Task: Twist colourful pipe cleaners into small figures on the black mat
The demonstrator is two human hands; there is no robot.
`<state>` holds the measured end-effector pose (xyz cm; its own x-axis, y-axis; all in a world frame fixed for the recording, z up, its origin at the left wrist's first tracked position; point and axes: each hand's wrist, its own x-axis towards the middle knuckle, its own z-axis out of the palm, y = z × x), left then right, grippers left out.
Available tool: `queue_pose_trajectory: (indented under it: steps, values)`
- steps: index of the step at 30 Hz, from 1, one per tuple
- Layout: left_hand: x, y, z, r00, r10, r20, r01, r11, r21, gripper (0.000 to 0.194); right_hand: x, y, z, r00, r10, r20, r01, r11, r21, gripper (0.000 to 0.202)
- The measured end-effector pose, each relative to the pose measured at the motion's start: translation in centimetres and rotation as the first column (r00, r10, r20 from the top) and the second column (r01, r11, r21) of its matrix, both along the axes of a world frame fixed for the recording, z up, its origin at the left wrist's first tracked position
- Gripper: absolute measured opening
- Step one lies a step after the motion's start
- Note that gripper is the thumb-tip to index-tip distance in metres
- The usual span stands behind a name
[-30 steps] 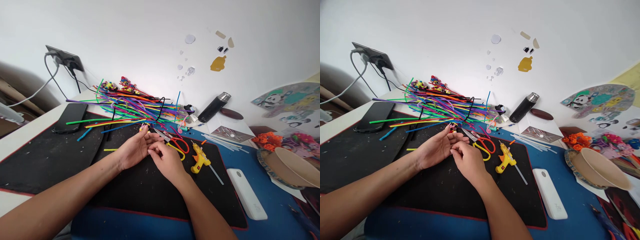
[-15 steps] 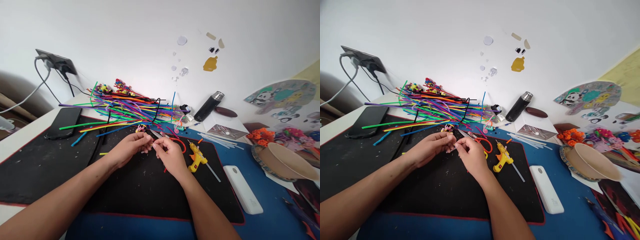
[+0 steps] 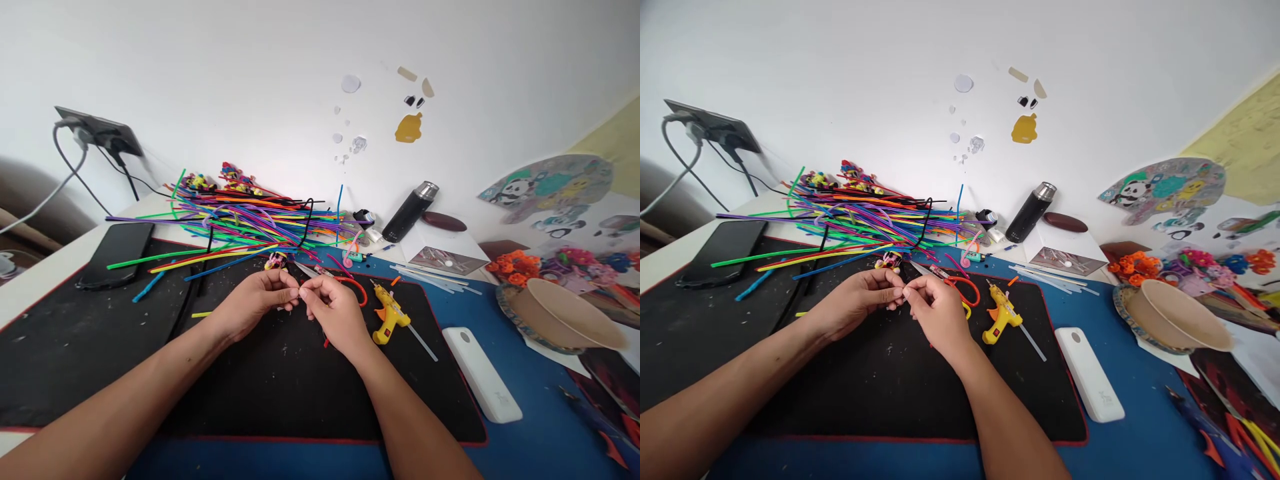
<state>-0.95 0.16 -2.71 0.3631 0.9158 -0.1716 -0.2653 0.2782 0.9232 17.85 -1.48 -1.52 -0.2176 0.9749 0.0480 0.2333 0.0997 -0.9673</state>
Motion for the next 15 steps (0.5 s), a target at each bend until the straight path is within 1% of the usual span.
queue_pose_trajectory:
  steps: [6,15]
  values:
    - [0.18,-0.05,0.18,0.999,0.016,0.038,-0.014,0.998,-0.056,0.031,-0.12,-0.04,0.06,0.999,0.007,-0.034,-0.007,1.0,0.0,0.016]
    - [0.26,0.04,-0.26,0.998,0.054,0.031,-0.054,0.999,0.006,0.032,-0.09,0.05,-0.3,1.0,-0.012,-0.022,0.012,1.0,0.004,0.017]
